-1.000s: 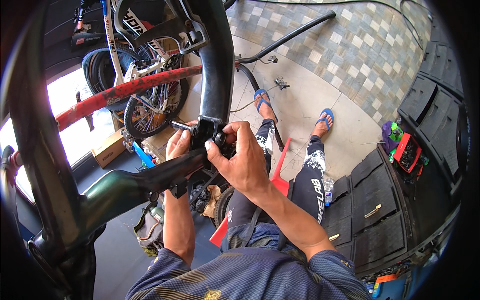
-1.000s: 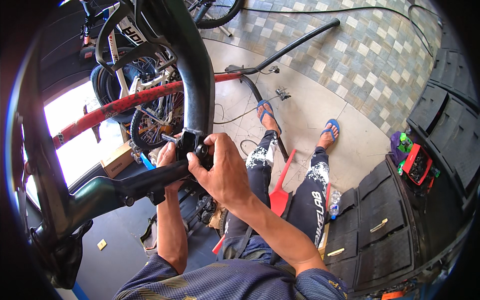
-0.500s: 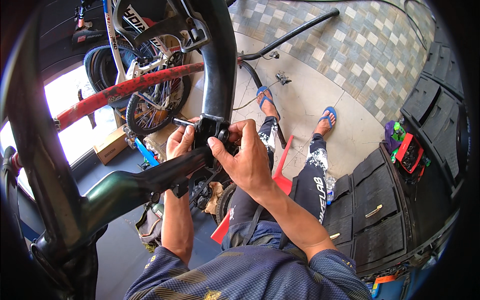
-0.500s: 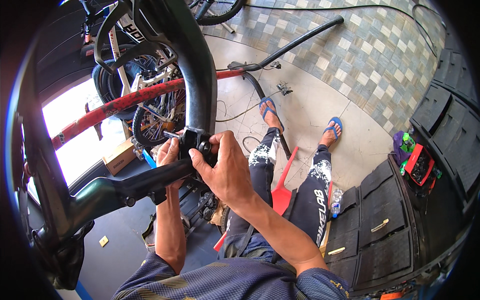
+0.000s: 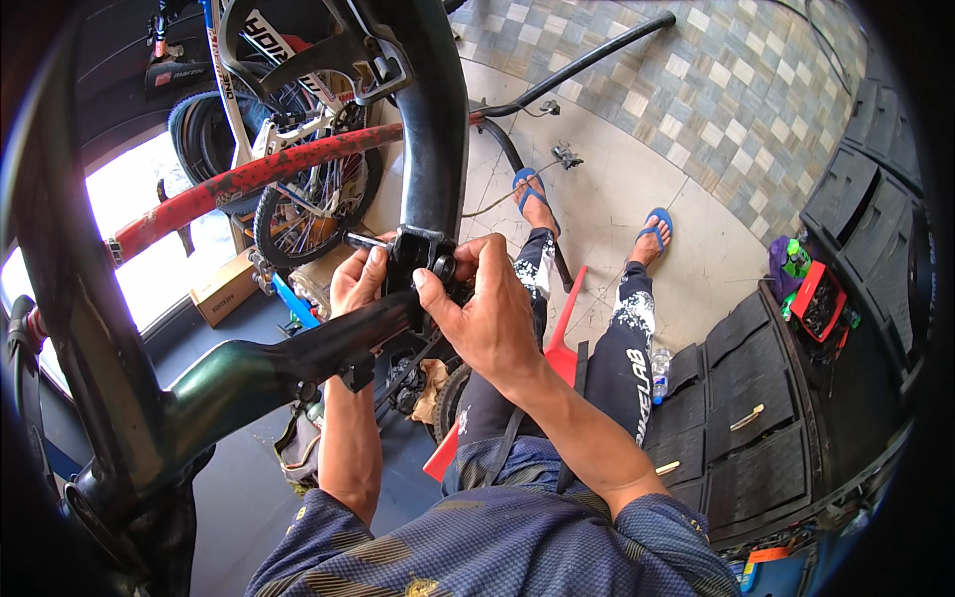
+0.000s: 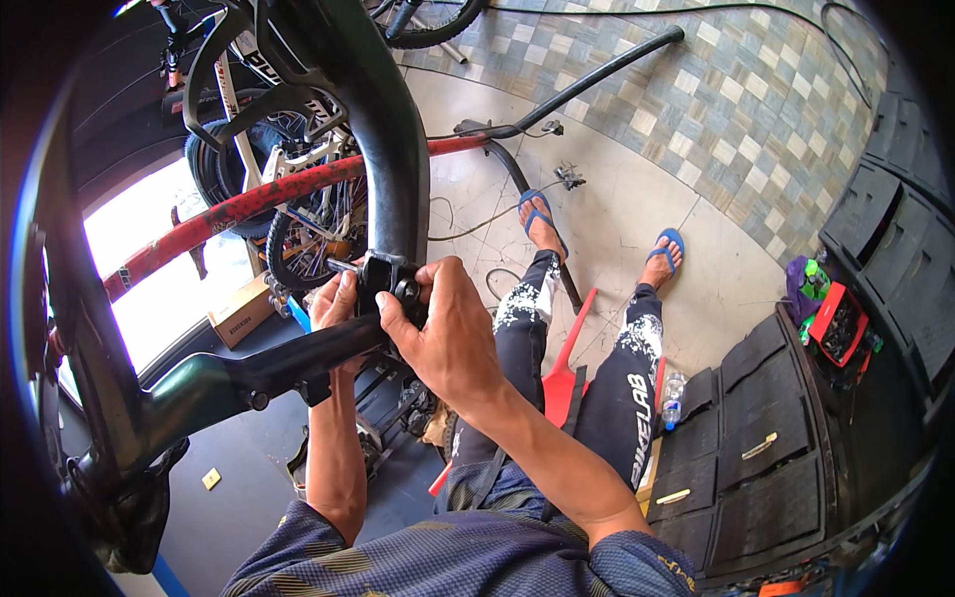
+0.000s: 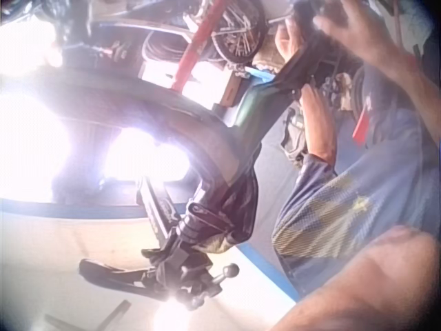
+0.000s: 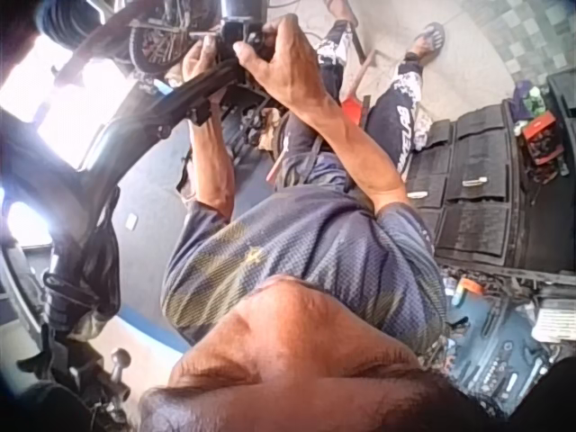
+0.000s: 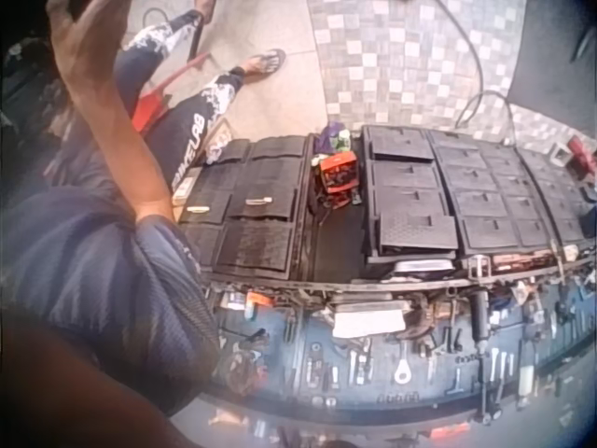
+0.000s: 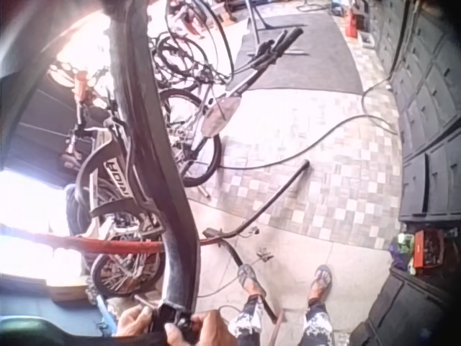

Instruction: The person grinds a small metal part on a bench grinder, then walks to a bicycle mounted on a repair stand. They insert the part into the bicycle's bottom bracket area and use a wrench to tighten it. The person continues to adjust and tighten components on the bicycle frame.

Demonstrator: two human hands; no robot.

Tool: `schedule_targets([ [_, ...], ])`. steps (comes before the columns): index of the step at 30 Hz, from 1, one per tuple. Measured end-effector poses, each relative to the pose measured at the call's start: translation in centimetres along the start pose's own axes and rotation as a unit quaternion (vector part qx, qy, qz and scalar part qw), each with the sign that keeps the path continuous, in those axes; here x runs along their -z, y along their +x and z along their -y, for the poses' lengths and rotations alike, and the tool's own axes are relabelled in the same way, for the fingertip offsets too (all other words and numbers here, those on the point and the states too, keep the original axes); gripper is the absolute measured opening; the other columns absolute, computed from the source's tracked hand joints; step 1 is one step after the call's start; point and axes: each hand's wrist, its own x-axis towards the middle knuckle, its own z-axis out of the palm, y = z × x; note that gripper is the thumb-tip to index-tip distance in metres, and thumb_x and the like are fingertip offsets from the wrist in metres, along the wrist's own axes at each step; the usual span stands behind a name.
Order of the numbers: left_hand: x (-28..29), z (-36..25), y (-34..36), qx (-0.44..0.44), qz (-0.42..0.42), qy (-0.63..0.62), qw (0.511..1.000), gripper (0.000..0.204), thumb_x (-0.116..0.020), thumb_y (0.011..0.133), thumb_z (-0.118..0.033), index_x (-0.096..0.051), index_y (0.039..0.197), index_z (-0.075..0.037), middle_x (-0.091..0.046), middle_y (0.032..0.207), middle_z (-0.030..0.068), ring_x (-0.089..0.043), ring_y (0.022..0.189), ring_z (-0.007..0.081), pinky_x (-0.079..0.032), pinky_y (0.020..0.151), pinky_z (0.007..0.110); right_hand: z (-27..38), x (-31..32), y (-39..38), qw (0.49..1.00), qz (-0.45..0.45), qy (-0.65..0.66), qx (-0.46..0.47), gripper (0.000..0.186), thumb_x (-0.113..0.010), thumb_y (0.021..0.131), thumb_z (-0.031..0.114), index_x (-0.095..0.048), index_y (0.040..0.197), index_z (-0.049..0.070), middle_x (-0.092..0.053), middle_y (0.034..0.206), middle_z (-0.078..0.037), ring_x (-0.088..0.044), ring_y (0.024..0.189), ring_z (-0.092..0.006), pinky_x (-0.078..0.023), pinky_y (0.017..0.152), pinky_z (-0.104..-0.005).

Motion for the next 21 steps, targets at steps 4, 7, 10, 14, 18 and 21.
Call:
schedule_targets([
  [4, 0.13, -0.02, 0.06, 0.008, -0.001, 0.0, 1.0, 0.043, -0.06, 0.11, -0.028, -0.061, 0.134, 0.007, -0.074, 0.116, 0.0126, -0.071, 0.099, 0.0149, -0.057, 0.089, 0.03, 0.14, -0.03, -0.03, 1.0, -0.005, -0.012, 0.006, 0.045, -0.079, 0.092, 0.03, -0.05, 0.107, -0.002, -0.06, 0.091, -0.017, -0.065, 0.078, -0.0312, -0.056, 0.07, -0.044],
  [7, 0.16, 0.04, 0.19, 0.0, 0.006, 0.006, 1.0, 0.043, -0.06, 0.11, -0.028, -0.062, 0.134, 0.007, -0.074, 0.116, 0.0126, -0.071, 0.099, 0.0148, -0.057, 0.088, 0.029, 0.14, 0.05, -0.03, 1.0, 0.002, -0.008, 0.0, 0.046, -0.079, 0.092, 0.03, -0.05, 0.107, -0.002, -0.06, 0.092, -0.017, -0.065, 0.079, -0.031, -0.056, 0.071, -0.044],
  [10, 0.14, 0.08, 0.25, 0.0, 0.003, 0.008, 1.0, 0.044, -0.061, 0.109, -0.029, -0.062, 0.134, 0.007, -0.075, 0.116, 0.0125, -0.071, 0.099, 0.0147, -0.057, 0.088, 0.029, -0.01, 0.09, -0.01, 1.0, 0.005, -0.003, -0.004, 0.046, -0.079, 0.092, 0.031, -0.051, 0.107, -0.002, -0.06, 0.093, -0.018, -0.066, 0.08, -0.031, -0.057, 0.071, -0.0439],
  [14, 0.15, 0.01, 0.16, -0.003, -0.001, 0.014, 1.0, 0.044, -0.062, 0.109, -0.03, -0.062, 0.133, 0.006, -0.075, 0.115, 0.0123, -0.071, 0.099, 0.0152, -0.056, 0.089, 0.029, -0.26, -0.05, -0.03, 1.0, -0.001, -0.011, 0.004, 0.047, -0.079, 0.092, 0.032, -0.051, 0.108, -0.002, -0.06, 0.093, -0.018, -0.066, 0.081, -0.0309, -0.057, 0.072, -0.0439],
  [18, 0.1, 0.09, 0.19, -0.008, -0.001, 0.005, 1.0, 0.043, -0.061, 0.109, -0.029, -0.062, 0.133, 0.006, -0.075, 0.116, 0.0126, -0.071, 0.1, 0.0155, -0.055, 0.091, 0.03, -0.37, -0.08, -0.09, 1.0, -0.003, -0.006, 0.005, 0.046, -0.079, 0.092, 0.031, -0.051, 0.108, -0.002, -0.06, 0.093, -0.017, -0.066, 0.081, -0.0307, -0.057, 0.072, -0.0439],
  [21, 0.14, 0.12, 0.15, -0.004, 0.015, 0.0, 1.0, 0.043, -0.061, 0.109, -0.029, -0.062, 0.134, 0.006, -0.075, 0.116, 0.0129, -0.071, 0.101, 0.0156, -0.055, 0.092, 0.03, -0.29, -0.07, -0.18, 1.0, -0.006, -0.006, 0.007, 0.046, -0.08, 0.092, 0.031, -0.051, 0.107, -0.002, -0.059, 0.092, -0.017, -0.065, 0.08, -0.0304, -0.056, 0.072, -0.0438],
])
